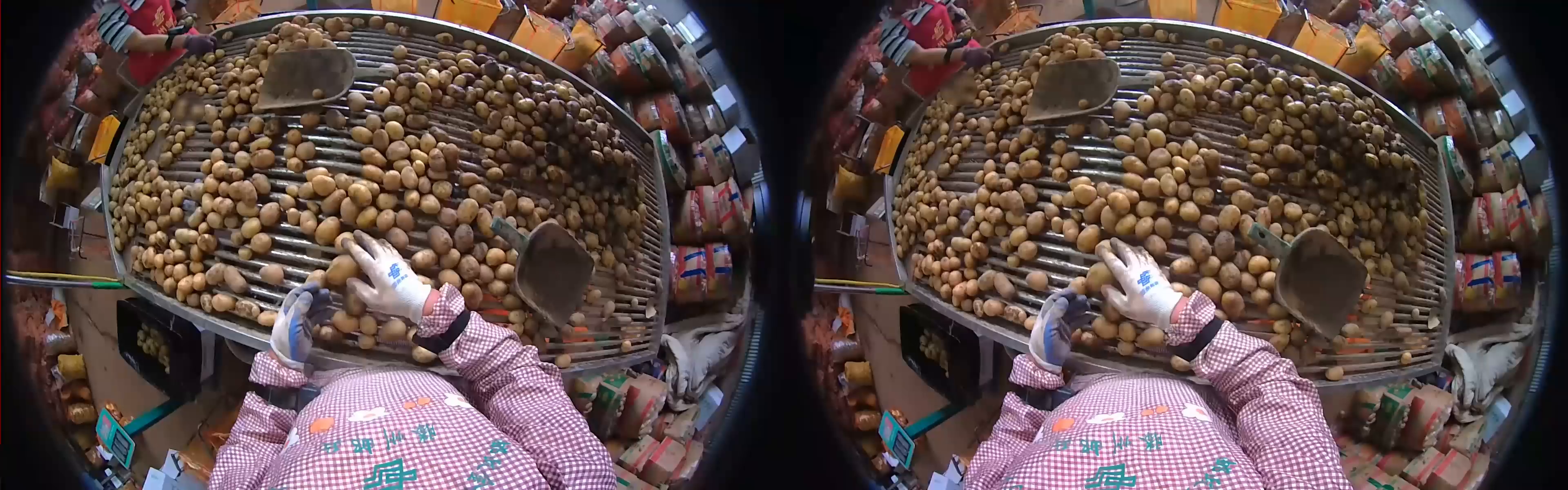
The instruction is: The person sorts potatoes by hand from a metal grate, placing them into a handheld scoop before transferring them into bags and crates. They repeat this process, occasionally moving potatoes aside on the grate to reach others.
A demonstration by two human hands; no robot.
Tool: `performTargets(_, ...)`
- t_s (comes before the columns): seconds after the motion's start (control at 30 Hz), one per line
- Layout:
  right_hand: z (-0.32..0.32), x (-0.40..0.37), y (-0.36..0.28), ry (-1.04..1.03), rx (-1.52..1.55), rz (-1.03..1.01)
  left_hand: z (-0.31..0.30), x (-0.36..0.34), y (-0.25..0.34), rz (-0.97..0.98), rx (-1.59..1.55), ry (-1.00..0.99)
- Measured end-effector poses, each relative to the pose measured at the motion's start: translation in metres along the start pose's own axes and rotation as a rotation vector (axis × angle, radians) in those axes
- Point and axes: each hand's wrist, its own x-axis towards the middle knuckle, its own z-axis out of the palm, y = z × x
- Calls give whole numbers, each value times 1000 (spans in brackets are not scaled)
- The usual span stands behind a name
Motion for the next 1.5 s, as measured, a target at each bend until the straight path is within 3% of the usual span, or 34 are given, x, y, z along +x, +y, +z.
performTargets(0.1,-35,24,-4,162,115,-56,11,-12,17,30,145,96)
performTargets(0.17,-97,48,-23,273,125,-156,-25,-6,-5,201,326,63)
performTargets(0.23,-157,65,-45,447,30,-250,-38,-5,-17,240,394,125)
performTargets(0.33,-256,75,-107,689,-85,-595,-40,-10,-13,201,529,180)
performTargets(0.37,-274,77,-121,724,151,-665,-42,-10,-13,213,601,204)
performTargets(0.43,-316,66,-153,833,60,-861,-46,-11,-18,336,770,171)
performTargets(0.57,-314,40,-136,912,99,-827,-38,-27,-14,397,1165,156)
performTargets(0.6,-312,34,-134,923,117,-810,-45,-19,-22,528,1222,129)
performTargets(0.83,-335,12,-124,973,103,-855,-61,-12,-42,618,1351,117)
performTargets(0.9,-348,9,-122,972,78,-882,-79,-6,-65,535,1156,188)
performTargets(1.0,-362,12,-121,980,70,-929,-64,-12,-49,744,1365,181)
performTargets(1.03,-363,8,-119,978,66,-924,-99,5,-77,571,1140,155)
performTargets(1.1,-363,1,-118,965,69,-903,-105,10,-80,587,1201,123)
performTargets(1.13,-362,-3,-118,953,72,-886,-77,3,-61,420,1139,125)
performTargets(1.17,-358,-5,-119,949,85,-865,-49,-14,-32,601,1424,126)
performTargets(1.3,-324,-1,-131,880,227,-804,-31,-22,-27,576,1407,195)
performTargets(1.5,-337,-13,-151,901,241,-800,-41,-12,-31,610,1443,144)
